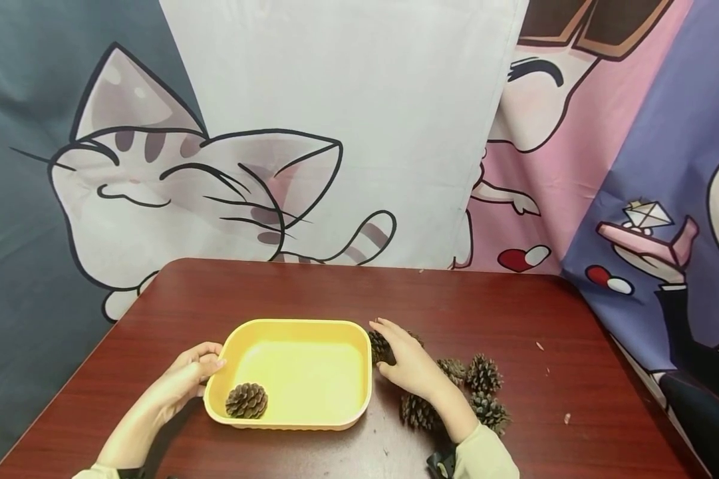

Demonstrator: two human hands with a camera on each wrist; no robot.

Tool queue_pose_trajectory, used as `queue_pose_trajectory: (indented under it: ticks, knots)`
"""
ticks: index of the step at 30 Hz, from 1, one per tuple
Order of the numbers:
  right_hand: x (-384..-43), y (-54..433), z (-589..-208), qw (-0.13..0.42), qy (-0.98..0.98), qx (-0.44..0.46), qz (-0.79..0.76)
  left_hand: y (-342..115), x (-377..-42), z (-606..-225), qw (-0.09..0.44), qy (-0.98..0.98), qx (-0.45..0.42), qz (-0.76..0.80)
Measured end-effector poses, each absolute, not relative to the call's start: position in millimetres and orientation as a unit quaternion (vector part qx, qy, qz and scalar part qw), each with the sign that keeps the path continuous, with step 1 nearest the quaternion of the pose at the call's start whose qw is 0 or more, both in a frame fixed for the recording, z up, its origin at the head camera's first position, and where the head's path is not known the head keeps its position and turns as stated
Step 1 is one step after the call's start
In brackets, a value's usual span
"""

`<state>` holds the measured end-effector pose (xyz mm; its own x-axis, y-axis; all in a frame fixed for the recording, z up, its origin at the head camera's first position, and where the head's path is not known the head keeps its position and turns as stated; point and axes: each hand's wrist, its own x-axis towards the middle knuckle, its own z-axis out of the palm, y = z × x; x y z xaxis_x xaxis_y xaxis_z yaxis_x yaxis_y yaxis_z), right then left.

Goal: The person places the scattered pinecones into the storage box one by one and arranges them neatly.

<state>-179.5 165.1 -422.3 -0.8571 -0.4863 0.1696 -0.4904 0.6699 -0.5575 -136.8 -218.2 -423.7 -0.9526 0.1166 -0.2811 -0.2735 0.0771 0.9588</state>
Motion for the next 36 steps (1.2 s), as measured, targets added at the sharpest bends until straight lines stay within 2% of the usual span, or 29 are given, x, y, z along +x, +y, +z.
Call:
queue_pose_trajectory:
  ticks: [3,22,36]
  knots:
    - [-180,162,-425,0.0,-0.923,0.262,0.282,-219,-137,-425,0.145,0.719,-0.055,0.678]
    - [-180,146,-437,0.067,-0.934,0.28,0.21,-222,-134,-425,0.144,0.719,-0.037,0.679]
    - [-178,150,-422,0.043,-0.946,0.221,0.235,-221,-134,-424,0.136,0.72,-0.041,0.68]
